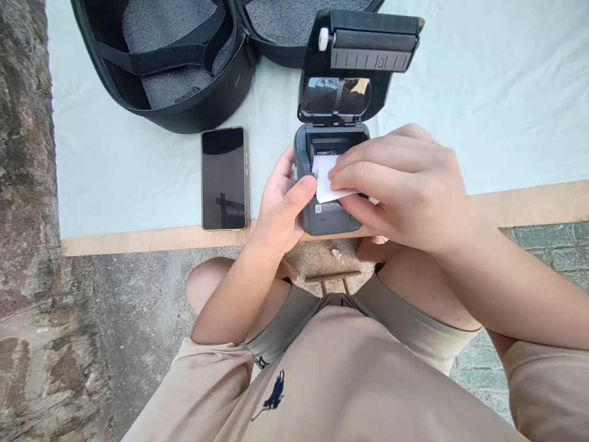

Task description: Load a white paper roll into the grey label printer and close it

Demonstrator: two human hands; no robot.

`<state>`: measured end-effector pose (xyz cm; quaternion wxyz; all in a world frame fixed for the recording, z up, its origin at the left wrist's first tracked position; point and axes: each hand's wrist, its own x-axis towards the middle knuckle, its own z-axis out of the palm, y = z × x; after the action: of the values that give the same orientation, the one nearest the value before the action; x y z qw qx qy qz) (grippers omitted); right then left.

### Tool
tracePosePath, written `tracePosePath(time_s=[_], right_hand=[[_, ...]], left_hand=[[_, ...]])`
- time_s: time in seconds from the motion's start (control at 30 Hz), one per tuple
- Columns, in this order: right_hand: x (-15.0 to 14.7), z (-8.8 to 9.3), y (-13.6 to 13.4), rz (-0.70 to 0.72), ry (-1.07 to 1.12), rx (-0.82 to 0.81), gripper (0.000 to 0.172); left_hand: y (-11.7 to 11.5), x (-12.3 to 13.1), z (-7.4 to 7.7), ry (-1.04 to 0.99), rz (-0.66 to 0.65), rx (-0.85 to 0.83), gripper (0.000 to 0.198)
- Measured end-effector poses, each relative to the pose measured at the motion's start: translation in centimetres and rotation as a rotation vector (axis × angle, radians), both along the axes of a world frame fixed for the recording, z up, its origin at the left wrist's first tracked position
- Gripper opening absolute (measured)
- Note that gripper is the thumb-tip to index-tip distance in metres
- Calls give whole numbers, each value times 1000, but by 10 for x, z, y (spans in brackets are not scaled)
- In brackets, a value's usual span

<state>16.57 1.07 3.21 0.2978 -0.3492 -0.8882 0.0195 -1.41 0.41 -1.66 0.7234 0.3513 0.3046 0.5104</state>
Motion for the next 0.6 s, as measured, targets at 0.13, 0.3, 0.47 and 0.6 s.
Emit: tracePosePath(time_s=[0.13, 0.3, 0.47, 0.6], right_hand=[[0, 0, -2, 49, -4, -77, 17], [4, 2, 0, 115, 50, -23, 19], [12, 6, 3, -29, -7, -95, 5], [18, 13, 4, -137, 117, -106, 20]], left_hand=[[4, -2, -12, 17, 3, 80, 48], [3, -3, -9, 49, -7, 96, 47], [-3, -3, 0, 157, 9, 13, 103], [-2, -4, -4, 183, -22, 40, 104]])
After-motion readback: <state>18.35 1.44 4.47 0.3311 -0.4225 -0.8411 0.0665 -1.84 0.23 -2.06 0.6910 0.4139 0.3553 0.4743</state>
